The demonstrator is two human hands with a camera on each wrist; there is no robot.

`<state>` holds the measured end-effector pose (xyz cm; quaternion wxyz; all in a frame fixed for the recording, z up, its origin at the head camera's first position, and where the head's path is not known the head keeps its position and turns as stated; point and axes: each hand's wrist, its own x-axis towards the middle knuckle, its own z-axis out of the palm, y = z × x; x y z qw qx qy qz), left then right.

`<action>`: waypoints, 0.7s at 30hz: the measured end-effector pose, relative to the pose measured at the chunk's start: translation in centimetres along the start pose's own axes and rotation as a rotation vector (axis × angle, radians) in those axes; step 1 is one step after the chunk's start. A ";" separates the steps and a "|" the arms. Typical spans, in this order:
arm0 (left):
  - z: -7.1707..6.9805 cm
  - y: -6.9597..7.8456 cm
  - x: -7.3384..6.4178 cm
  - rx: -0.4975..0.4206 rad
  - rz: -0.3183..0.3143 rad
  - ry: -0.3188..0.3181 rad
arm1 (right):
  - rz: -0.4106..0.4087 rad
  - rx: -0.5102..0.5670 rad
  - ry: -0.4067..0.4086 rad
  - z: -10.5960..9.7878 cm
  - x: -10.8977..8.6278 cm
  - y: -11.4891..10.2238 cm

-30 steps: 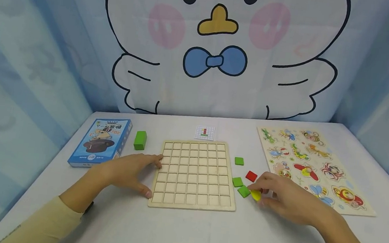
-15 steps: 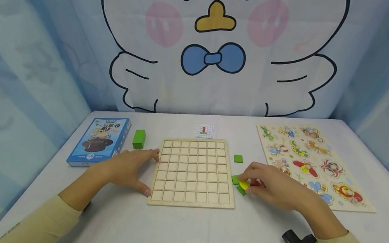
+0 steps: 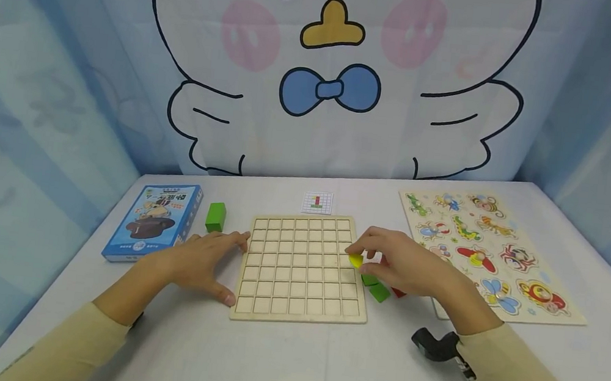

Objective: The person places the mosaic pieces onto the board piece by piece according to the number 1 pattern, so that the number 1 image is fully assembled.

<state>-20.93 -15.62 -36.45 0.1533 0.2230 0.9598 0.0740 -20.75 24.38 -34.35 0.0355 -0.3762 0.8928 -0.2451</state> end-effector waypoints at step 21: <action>-0.1 -0.3 0.5 -0.011 -0.039 -0.030 | -0.076 0.051 0.092 2.3 6.1 0.2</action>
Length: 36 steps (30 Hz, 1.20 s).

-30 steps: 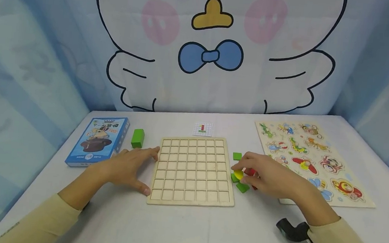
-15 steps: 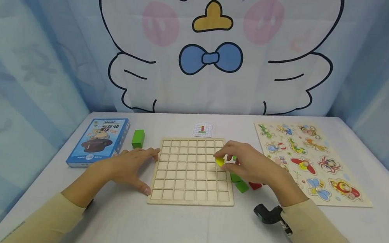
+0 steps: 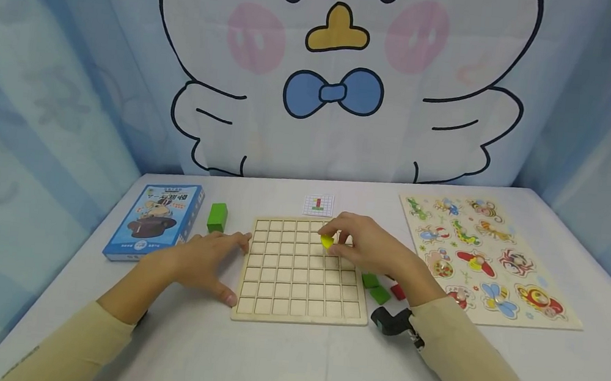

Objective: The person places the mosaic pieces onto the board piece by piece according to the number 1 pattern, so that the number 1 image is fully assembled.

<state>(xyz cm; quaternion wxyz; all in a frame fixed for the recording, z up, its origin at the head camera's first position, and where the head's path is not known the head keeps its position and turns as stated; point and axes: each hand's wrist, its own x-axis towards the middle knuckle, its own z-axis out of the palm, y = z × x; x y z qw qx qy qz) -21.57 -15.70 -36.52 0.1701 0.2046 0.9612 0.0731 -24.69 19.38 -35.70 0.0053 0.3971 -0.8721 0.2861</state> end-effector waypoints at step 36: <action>-0.1 0.1 0.1 0.002 -0.048 -0.023 | 0.194 0.177 -0.036 2.4 6.1 -0.8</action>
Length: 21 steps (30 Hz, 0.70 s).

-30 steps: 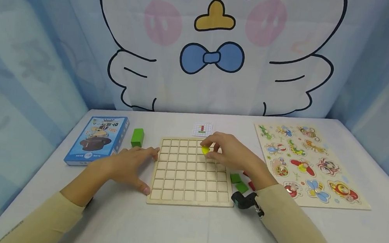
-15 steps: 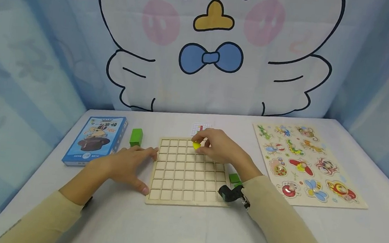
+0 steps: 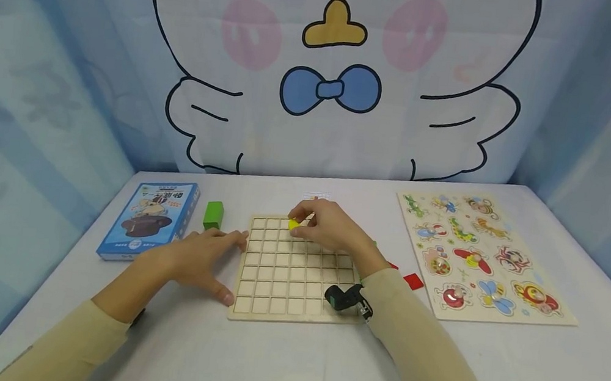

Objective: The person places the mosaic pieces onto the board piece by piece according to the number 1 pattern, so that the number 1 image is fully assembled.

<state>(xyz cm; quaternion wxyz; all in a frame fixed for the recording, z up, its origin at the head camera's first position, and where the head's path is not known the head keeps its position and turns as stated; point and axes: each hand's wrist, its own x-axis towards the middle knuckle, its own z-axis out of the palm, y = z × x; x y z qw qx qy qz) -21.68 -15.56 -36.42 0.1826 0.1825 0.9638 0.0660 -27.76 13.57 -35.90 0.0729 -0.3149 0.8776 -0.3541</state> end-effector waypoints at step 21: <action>-0.2 0.3 -0.2 -0.013 -0.010 -0.013 | 0.117 -0.068 0.016 2.3 2.7 0.3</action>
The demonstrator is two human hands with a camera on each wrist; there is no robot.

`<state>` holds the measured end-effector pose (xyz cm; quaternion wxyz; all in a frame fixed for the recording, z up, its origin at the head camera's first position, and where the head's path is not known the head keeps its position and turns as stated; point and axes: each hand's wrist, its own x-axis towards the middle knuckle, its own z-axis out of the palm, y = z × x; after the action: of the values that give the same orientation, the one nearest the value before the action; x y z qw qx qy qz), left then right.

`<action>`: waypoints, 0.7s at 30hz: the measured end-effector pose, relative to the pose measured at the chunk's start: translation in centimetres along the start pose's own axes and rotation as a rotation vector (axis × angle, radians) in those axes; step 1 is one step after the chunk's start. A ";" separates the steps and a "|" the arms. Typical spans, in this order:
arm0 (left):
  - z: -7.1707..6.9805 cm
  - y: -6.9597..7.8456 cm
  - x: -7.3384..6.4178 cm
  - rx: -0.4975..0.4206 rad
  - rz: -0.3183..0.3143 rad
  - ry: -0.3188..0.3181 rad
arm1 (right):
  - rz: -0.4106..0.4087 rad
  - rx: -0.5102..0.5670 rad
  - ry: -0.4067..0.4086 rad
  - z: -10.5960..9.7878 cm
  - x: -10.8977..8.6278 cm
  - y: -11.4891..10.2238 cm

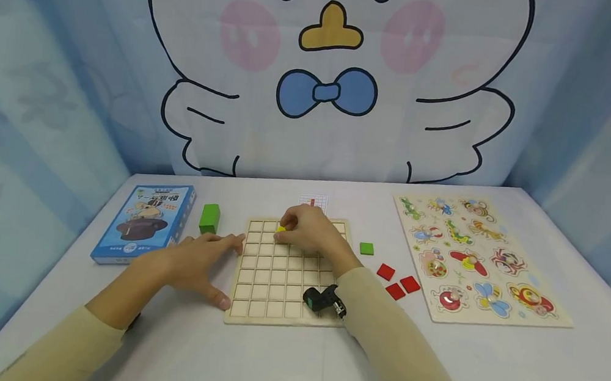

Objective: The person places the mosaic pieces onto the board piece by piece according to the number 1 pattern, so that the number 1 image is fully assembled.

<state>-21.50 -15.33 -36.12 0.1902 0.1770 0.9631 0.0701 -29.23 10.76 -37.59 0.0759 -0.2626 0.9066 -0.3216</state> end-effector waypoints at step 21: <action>0.3 -0.1 -0.1 0.023 -0.020 0.002 | -0.075 0.064 -0.034 0.2 -0.1 0.6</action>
<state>-21.33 -15.42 -36.36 0.1880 0.1695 0.9657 0.0573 -29.34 11.15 -38.11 0.0874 -0.2994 0.8838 -0.3487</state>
